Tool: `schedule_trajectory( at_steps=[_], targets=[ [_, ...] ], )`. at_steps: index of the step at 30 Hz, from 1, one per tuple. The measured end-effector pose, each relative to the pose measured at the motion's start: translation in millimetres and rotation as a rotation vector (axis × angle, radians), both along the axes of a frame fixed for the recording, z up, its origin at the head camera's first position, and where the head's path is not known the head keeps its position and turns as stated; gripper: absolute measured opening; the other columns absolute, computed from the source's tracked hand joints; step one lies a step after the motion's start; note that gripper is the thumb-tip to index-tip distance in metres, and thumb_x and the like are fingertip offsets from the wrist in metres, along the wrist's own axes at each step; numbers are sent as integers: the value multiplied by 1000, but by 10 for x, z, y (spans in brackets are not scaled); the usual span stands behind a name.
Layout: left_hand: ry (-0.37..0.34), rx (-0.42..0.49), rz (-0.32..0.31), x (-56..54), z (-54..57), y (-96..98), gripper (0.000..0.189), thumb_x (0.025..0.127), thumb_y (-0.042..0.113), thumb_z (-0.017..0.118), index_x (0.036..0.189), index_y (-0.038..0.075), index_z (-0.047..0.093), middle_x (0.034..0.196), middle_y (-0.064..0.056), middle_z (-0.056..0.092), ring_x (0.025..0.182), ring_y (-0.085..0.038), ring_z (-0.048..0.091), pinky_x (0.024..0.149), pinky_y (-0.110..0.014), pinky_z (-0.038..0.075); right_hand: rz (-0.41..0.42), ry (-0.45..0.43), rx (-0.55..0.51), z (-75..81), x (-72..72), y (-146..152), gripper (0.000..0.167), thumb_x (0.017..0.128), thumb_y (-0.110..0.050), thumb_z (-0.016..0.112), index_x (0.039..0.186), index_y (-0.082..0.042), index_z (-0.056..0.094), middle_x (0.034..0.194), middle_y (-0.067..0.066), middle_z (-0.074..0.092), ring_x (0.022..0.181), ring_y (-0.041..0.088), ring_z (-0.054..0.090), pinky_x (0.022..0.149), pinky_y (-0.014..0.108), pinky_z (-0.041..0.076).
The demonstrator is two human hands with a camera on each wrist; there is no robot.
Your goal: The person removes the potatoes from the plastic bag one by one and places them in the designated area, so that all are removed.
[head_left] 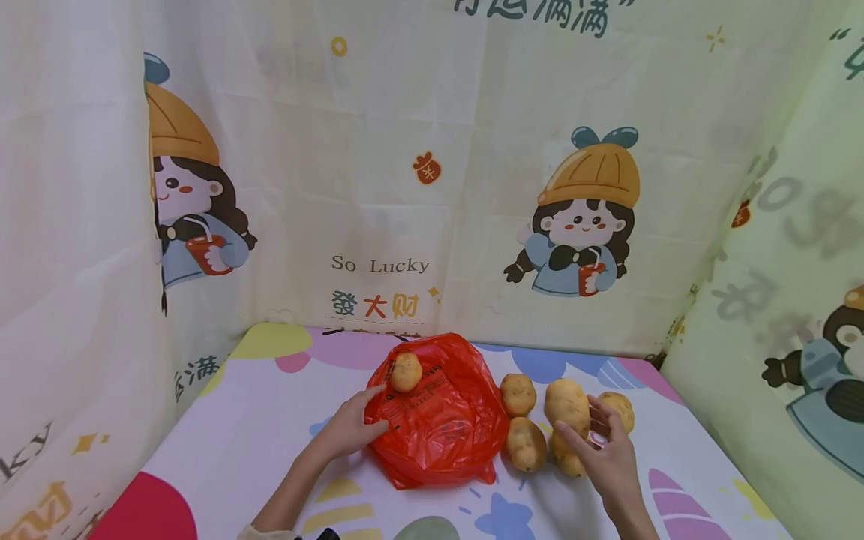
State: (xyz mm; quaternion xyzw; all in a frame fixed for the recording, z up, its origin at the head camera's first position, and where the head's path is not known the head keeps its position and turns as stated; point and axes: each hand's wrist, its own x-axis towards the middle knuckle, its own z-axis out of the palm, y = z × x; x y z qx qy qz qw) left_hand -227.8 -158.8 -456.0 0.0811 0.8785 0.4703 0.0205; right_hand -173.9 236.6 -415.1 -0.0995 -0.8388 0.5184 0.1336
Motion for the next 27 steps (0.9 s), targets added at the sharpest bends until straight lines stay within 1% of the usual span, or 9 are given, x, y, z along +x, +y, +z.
schedule_trajectory(
  at_steps=[3,7,9,12,16,19,22,27],
  targets=[
    [-1,-3,1,-1,1,-3,65,90,13,74,150,4,49,150,-20,50,138,-44,44,103,-63,47,-17,7,-6,-4,10,41,84,91,-31,79,157,-6,33,148,19,44,117,14,44,79,4,39],
    [-1,6,5,0,1,2,65,91,13,74,150,4,48,151,-19,50,139,-43,44,103,-63,48,-40,25,-21,-27,26,105,82,91,-29,79,156,-6,34,148,18,44,107,2,44,79,4,40],
    [1,8,3,-1,-2,3,65,91,13,74,150,4,48,151,-19,50,139,-44,44,103,-62,49,-55,31,-31,-41,38,134,82,91,-27,79,156,-6,34,147,18,45,104,0,44,79,5,40],
    [-4,7,0,-3,1,4,66,91,13,74,150,4,48,150,-20,49,139,-44,44,102,-62,49,-86,27,-33,-64,55,172,82,91,-28,80,155,-7,34,147,16,45,105,3,44,78,5,40],
    [2,5,-5,-6,5,6,65,91,14,74,150,3,48,150,-20,50,139,-44,44,103,-63,48,-115,8,-14,-83,68,224,85,90,-32,80,156,-5,33,147,19,43,115,16,43,74,5,40],
    [11,1,-8,-1,9,4,65,91,14,74,150,3,48,150,-21,50,139,-44,44,104,-63,47,-127,-15,0,-90,83,273,88,89,-35,81,156,-4,32,149,21,42,120,23,41,71,6,41],
    [14,1,-9,6,6,-3,65,91,13,74,149,3,49,150,-21,50,139,-44,44,105,-64,46,-142,-37,11,-91,97,329,91,89,-38,81,157,-4,31,150,21,41,122,24,41,71,6,41],
    [20,1,-14,4,-2,-8,65,91,12,74,149,2,49,149,-20,51,139,-44,44,107,-64,44,-152,-45,17,-111,133,424,93,89,-38,81,158,-4,29,151,20,41,121,23,41,71,6,40]
  ],
)
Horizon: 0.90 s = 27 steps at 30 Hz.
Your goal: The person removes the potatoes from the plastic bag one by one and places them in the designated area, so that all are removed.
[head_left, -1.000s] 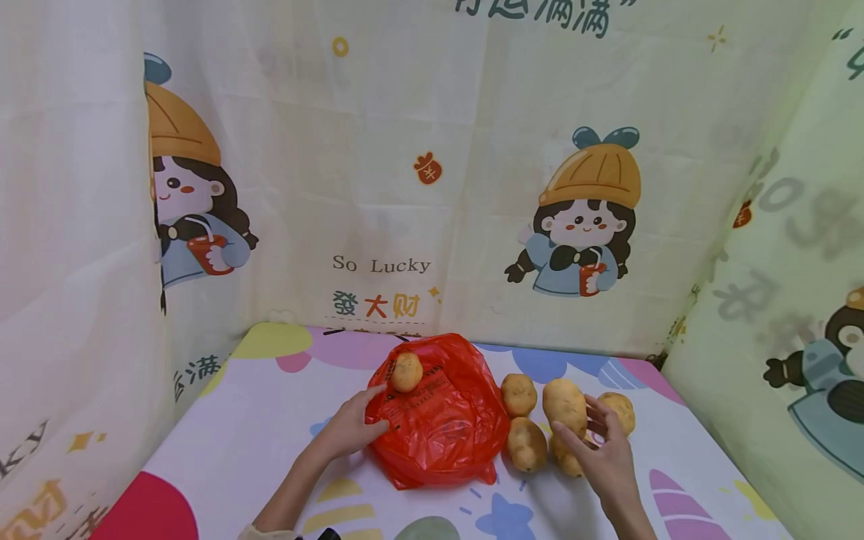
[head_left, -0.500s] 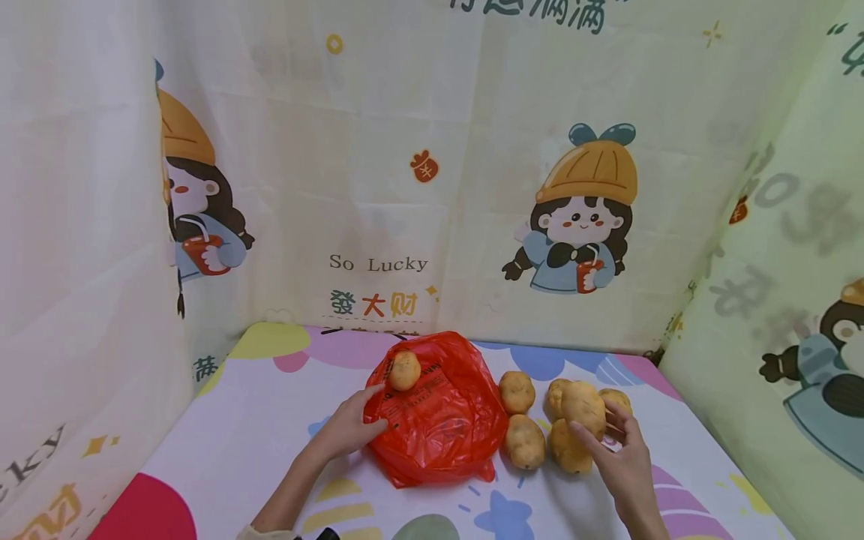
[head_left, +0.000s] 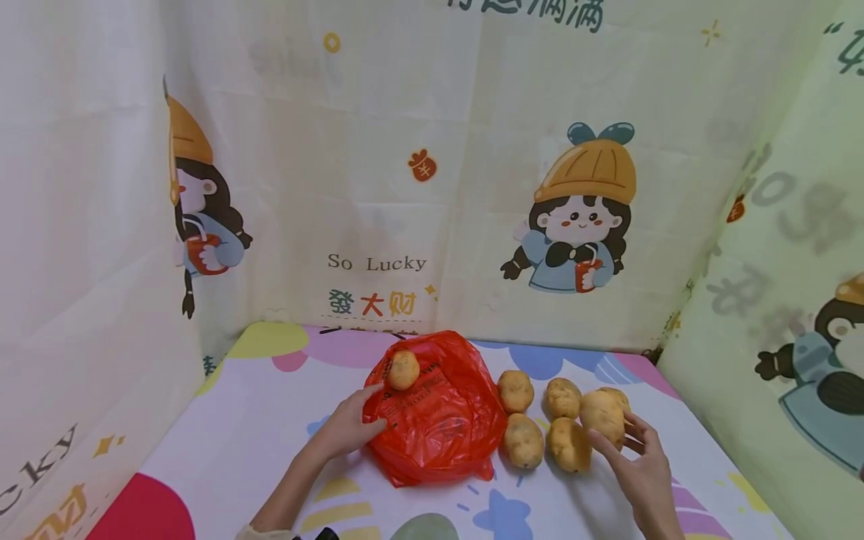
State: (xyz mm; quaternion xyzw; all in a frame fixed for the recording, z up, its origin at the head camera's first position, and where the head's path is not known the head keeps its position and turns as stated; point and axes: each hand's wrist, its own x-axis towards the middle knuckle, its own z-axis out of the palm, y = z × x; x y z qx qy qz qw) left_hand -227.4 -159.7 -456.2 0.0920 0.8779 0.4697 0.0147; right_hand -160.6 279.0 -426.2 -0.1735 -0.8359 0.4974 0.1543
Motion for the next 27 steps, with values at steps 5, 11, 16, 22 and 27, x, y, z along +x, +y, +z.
schedule_trajectory(
  at_steps=[5,11,16,22,27],
  targets=[
    [-4,-2,-1,-5,-2,-2,65,90,12,74,149,1,48,149,-21,51,139,-44,44,106,-64,45,-24,-17,24,-48,2,82,93,88,-41,81,157,-4,31,150,18,43,118,21,43,70,7,40],
    [-19,5,4,5,10,-2,66,90,12,75,150,2,48,149,-22,50,138,-45,45,103,-62,49,-23,-22,43,-102,32,169,91,88,-38,81,155,-2,32,146,21,44,114,21,44,69,8,41],
    [-12,4,4,8,6,0,66,90,12,75,149,2,48,149,-22,50,138,-44,45,103,-62,48,-7,-41,82,-117,61,212,90,88,-34,81,153,4,32,141,26,45,119,30,45,69,7,39],
    [1,0,-3,0,-9,0,66,90,12,75,149,1,48,149,-21,51,138,-44,45,105,-63,46,37,-70,125,-149,65,268,91,89,-32,80,152,10,29,141,34,43,123,43,47,71,14,43],
    [5,5,-6,0,-17,-2,66,90,12,75,149,1,48,149,-22,51,138,-45,45,105,-63,46,46,-121,153,-183,57,327,94,90,-36,79,152,11,27,143,37,41,125,46,47,75,19,44]
  ],
)
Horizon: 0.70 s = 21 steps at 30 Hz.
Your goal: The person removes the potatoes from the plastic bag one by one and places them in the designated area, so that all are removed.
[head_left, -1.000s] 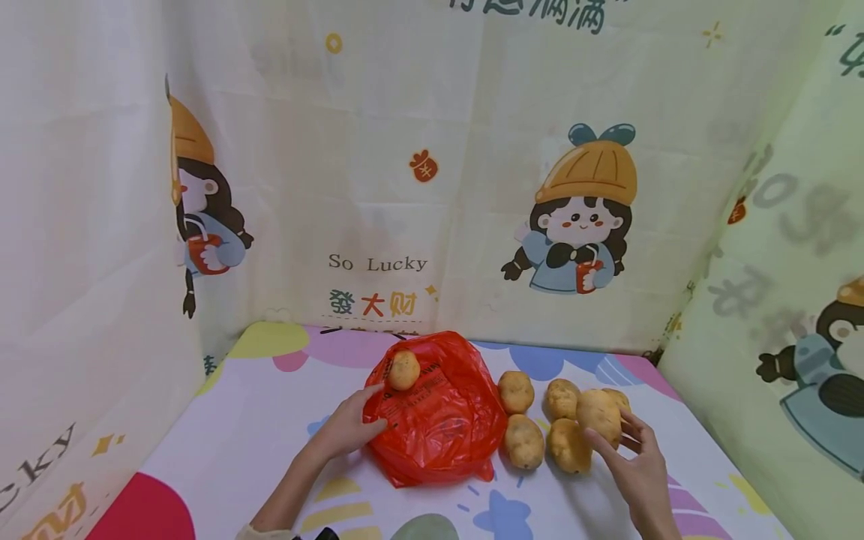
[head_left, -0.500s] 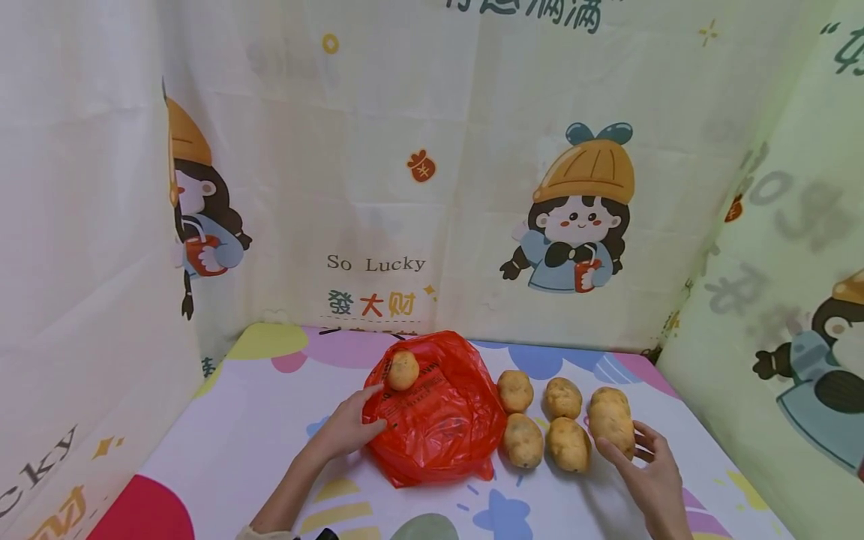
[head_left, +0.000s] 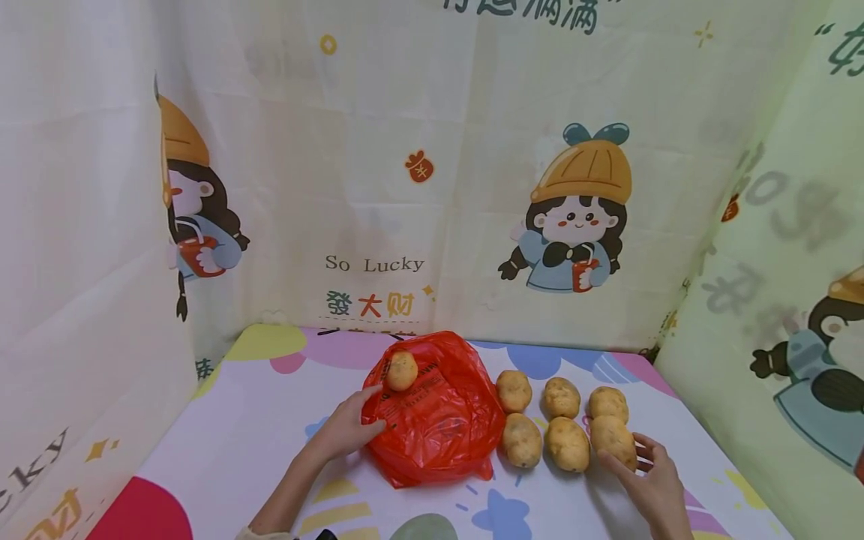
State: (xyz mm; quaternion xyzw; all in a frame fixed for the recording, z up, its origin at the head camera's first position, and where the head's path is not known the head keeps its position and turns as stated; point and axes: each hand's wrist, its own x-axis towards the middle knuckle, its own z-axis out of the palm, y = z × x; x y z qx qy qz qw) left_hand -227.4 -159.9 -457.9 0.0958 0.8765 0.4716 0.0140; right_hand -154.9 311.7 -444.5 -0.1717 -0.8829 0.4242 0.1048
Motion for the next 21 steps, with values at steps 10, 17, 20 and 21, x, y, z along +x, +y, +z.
schedule_trajectory(
  at_steps=[10,17,20,21],
  targets=[
    [-3,1,-1,9,0,10,65,90,13,74,149,2,48,149,-22,50,138,-45,45,104,-63,47,62,-62,56,-100,-17,122,93,92,-39,75,149,16,28,141,42,43,122,47,53,80,23,46],
    [-5,8,-1,9,6,15,65,90,13,74,149,2,49,149,-22,50,139,-45,44,104,-63,46,80,-106,67,-139,-41,154,95,92,-44,73,149,16,27,141,43,42,119,47,55,82,31,49],
    [-8,6,2,7,0,15,65,90,13,74,149,2,49,149,-22,50,139,-45,44,104,-63,46,78,-116,72,-141,-45,155,97,92,-45,73,149,17,25,141,43,41,120,48,54,83,32,49],
    [-9,4,3,6,-4,15,65,90,13,74,149,2,49,149,-22,50,139,-45,44,104,-64,46,76,-117,73,-142,-44,154,97,92,-45,73,149,17,25,141,44,41,121,48,54,84,34,49]
  ],
)
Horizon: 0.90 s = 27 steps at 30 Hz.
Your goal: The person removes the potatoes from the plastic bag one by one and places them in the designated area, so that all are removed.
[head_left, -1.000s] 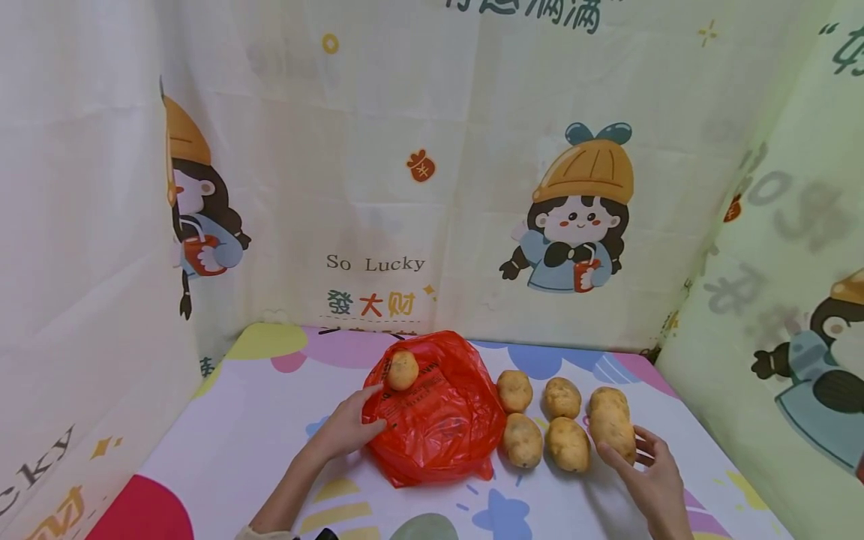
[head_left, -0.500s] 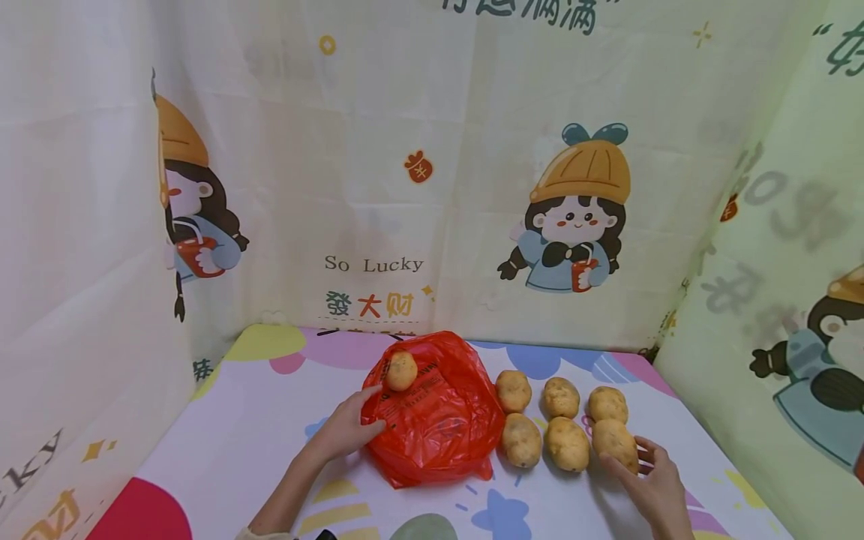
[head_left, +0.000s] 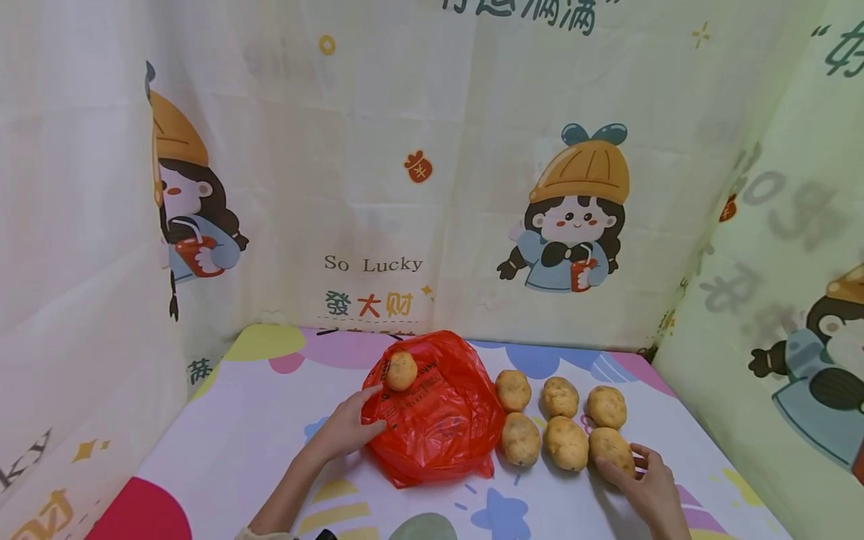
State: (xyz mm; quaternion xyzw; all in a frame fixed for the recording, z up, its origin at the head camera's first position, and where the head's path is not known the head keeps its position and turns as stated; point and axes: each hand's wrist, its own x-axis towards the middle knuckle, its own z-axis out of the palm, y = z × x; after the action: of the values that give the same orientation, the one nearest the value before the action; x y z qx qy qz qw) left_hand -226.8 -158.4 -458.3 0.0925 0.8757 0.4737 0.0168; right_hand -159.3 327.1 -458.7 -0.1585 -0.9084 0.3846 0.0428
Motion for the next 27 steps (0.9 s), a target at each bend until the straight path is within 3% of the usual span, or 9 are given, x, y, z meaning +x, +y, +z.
schedule_trajectory(
  at_steps=[7,12,18,23,27],
  targets=[
    [-3,-7,4,0,-7,-6,66,90,14,75,149,3,49,149,-22,50,139,-45,44,104,-64,46,2,65,25,27,14,-46,90,93,-38,73,146,19,28,137,47,40,122,56,50,100,55,46],
    [-5,-2,3,7,-12,-9,66,90,14,75,150,3,49,149,-22,50,138,-45,44,104,-63,47,3,125,43,77,14,-120,87,92,-33,74,146,20,31,136,47,43,125,55,49,102,57,44],
    [5,10,-4,7,-13,-4,65,90,13,74,149,2,49,149,-22,50,139,-45,44,105,-64,45,14,121,7,169,-26,-228,90,93,-34,73,150,17,25,143,44,34,135,54,33,112,64,30],
    [0,14,-3,4,-1,1,65,90,12,74,149,2,48,149,-22,50,139,-45,44,105,-64,46,17,172,14,243,-79,-359,85,92,-31,75,147,16,31,144,43,34,135,54,33,112,65,31],
    [-7,10,2,5,9,2,66,90,12,75,149,2,48,149,-22,50,138,-45,44,103,-63,48,28,148,9,296,-123,-462,85,93,-36,74,147,14,31,146,42,30,136,54,31,113,67,29]
  ],
)
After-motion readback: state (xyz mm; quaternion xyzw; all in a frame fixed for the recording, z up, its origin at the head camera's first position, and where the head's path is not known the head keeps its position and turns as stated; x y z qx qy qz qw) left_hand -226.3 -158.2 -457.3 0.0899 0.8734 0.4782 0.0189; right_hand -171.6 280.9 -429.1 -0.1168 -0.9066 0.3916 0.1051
